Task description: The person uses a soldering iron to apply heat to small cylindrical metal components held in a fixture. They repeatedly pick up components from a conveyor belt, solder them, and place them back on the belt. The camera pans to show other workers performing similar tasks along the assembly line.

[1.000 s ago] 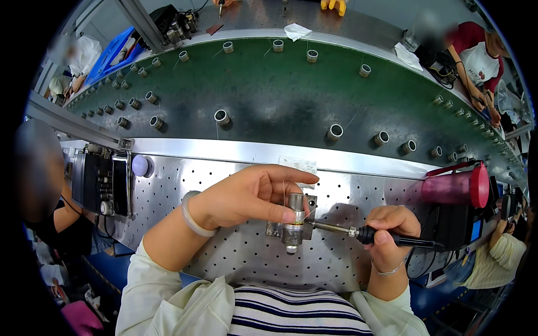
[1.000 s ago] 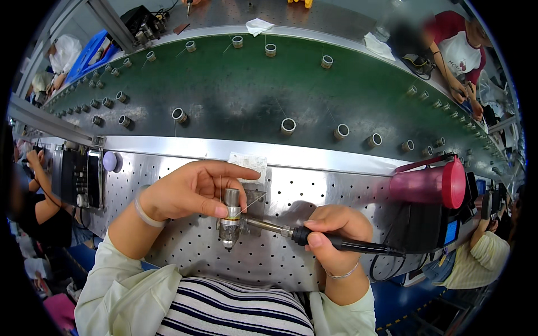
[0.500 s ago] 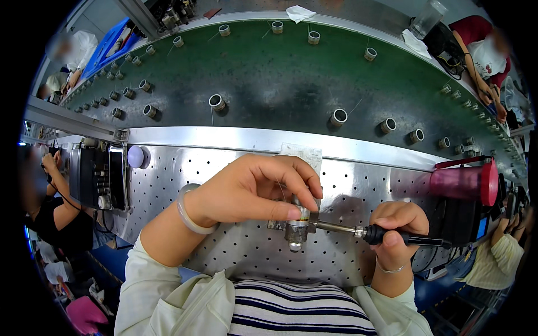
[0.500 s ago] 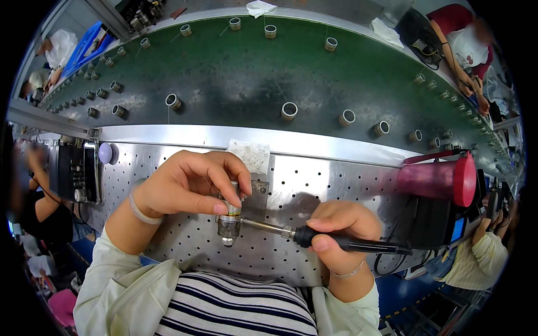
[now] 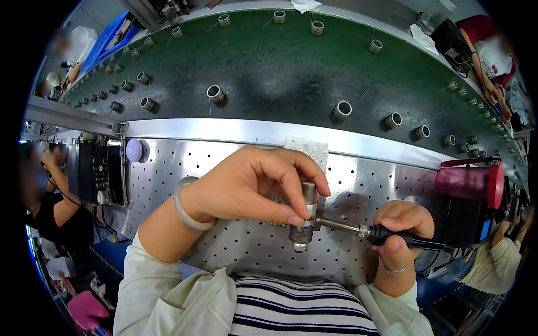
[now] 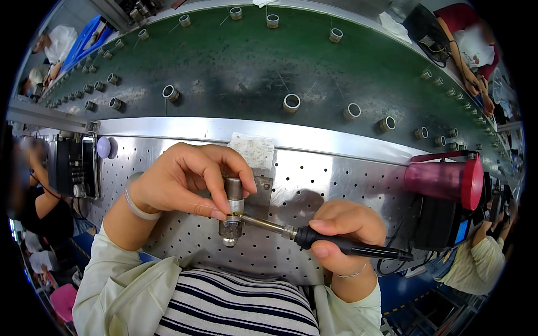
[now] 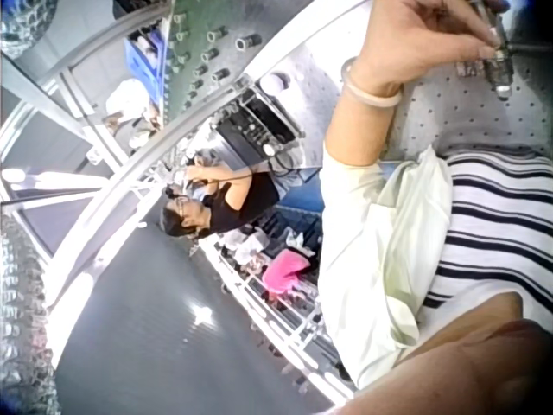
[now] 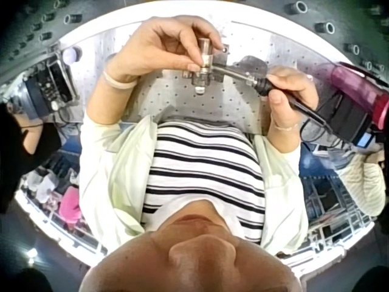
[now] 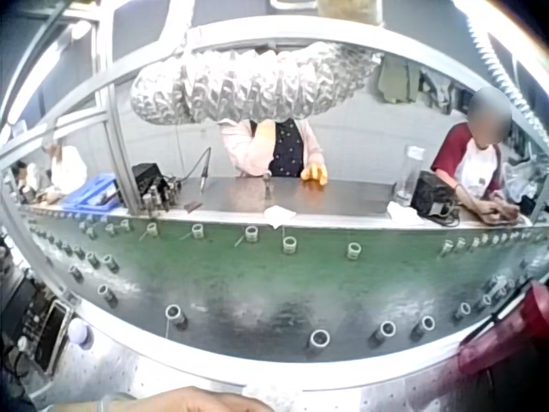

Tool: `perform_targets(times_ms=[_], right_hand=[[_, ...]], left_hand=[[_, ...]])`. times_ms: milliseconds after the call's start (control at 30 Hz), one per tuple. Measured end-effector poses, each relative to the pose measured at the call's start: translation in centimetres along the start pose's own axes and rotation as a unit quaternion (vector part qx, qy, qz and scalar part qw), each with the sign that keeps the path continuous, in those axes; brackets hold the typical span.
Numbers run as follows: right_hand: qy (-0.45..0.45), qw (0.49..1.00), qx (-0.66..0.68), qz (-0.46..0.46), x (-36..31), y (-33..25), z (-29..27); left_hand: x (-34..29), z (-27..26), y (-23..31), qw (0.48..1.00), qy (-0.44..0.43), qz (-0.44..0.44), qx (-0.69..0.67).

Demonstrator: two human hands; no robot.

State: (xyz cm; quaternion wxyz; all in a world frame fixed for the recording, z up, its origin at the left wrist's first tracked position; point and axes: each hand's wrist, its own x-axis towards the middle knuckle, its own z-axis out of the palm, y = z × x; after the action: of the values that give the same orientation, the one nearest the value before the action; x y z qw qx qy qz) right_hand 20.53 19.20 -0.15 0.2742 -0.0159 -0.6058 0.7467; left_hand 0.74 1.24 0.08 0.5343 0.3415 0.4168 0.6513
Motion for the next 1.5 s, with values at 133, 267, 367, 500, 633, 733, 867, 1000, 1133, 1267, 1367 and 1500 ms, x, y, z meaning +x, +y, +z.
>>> perform_targets(times_ms=[133,267,367,500,633,733,867,1000,1133,1267,1367,1500], right_hand=[[-0.007,1.000,-0.014,0.000,0.1,0.0,0.0],[-0.009,1.000,-0.015,-0.001,0.1,0.1,0.1],[-0.005,1.000,-0.014,0.000,0.0,0.1,0.0],[-0.013,1.000,-0.028,0.000,0.1,0.2,-0.1],[-0.020,0.999,-0.031,-0.003,0.1,0.1,-0.2],[-0.031,0.999,-0.033,-0.016,0.2,0.2,-0.2],[-0.042,0.996,-0.068,-0.040,0.3,0.2,-0.3],[-0.047,0.994,-0.084,-0.058,0.7,0.1,-0.1],[-0.053,0.991,-0.097,-0.072,0.8,0.1,-0.1],[-0.054,0.990,-0.102,-0.078,0.7,0.0,-0.1],[-0.051,0.989,-0.117,-0.076,0.7,-0.3,0.1],[-0.056,0.988,-0.121,-0.081,0.9,-0.3,0.2]], left_hand=[[0.0,0.0,0.1,1.000,0.002,-0.011,-0.002],[0.0,-0.1,0.2,1.000,0.002,-0.016,-0.002],[0.0,-0.1,0.2,1.000,0.002,-0.021,-0.007],[0.1,-0.2,0.1,1.000,0.002,-0.021,-0.006],[0.1,-0.2,0.1,1.000,-0.003,-0.022,-0.007],[0.1,-0.3,0.1,1.000,-0.007,-0.023,-0.008],[0.3,-0.7,-0.1,0.999,-0.034,-0.009,-0.017],[0.4,0.1,0.4,0.996,0.006,-0.047,-0.072],[0.5,-0.4,0.0,0.995,-0.024,-0.077,-0.064],[0.5,-0.2,0.4,0.992,-0.008,-0.104,-0.072],[0.5,0.2,0.7,0.994,-0.001,-0.093,-0.060],[0.6,0.6,1.0,0.992,0.028,-0.118,-0.048]])
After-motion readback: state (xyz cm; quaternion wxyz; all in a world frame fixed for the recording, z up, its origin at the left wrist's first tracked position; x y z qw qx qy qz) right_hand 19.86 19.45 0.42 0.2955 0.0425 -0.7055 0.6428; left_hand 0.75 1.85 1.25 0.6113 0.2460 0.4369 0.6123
